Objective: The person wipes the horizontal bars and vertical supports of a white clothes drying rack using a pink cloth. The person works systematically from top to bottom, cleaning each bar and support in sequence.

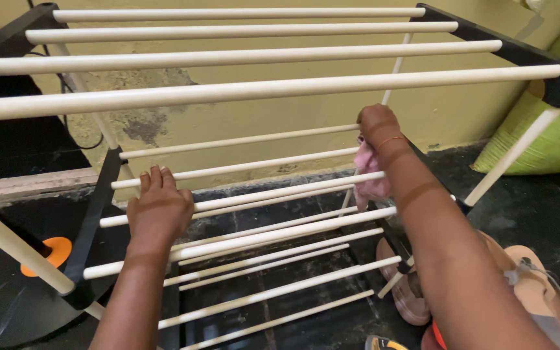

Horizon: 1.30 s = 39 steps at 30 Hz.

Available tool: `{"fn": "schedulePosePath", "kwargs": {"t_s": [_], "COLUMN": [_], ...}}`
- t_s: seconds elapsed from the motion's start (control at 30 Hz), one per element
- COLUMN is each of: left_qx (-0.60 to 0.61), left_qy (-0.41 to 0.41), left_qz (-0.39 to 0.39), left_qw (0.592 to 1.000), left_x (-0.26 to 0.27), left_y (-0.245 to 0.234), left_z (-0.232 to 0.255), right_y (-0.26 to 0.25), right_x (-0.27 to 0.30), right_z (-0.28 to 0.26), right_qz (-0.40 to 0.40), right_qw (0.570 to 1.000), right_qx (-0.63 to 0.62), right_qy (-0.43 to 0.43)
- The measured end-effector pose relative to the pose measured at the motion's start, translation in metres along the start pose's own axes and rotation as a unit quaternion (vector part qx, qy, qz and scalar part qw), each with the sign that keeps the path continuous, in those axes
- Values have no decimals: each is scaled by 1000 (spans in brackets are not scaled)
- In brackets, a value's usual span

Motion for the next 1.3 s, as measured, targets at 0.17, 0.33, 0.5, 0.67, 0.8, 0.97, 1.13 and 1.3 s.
{"fn": "schedulePosePath", "kwargs": {"t_s": [0.17, 0.33, 0.5, 0.67, 0.8, 0.97, 1.13, 1.3], "left_qx": [8, 5, 9, 9, 50, -7, 27, -1], "left_qy": [27, 18, 15, 12, 11, 30, 35, 45], "left_qz": [36, 45, 49, 7, 37, 32, 45, 37], "left_qw": [999, 999, 999, 1000, 998, 999, 998, 998], "left_x": [2, -1, 5, 8, 9, 4, 1, 2], "left_y": [0, 9, 2, -6, -8, -2, 6, 4], "left_z": [-5, 1, 3, 8, 6, 5, 1, 2], "right_y": [-15, -38, -50, -65, -57, -38, -15, -39], "right_x": [-7, -6, -7, 5, 8, -7, -5, 42], "right_z": [-109, -284, -447, -516, -509, -431, -245, -67], "right_qz": [-128, -87, -57, -27, -48, -59, -35, 107], "right_qw": [988, 963, 939, 888, 886, 933, 976, 987], "right_qx": [33, -44, -151, -287, -301, -226, -152, 109], "right_qy": [-77, -250, -304, -359, -349, -273, -152, -44]}}
Point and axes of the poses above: each hand's wrist, its own x-axis away from the middle knuckle, its own y-axis out of the palm, z = x × y, the point moved 7 cm from there along -x, towards the middle knuckle, and after that the axes turned 5 degrees about -z, right-handed, at the moved point
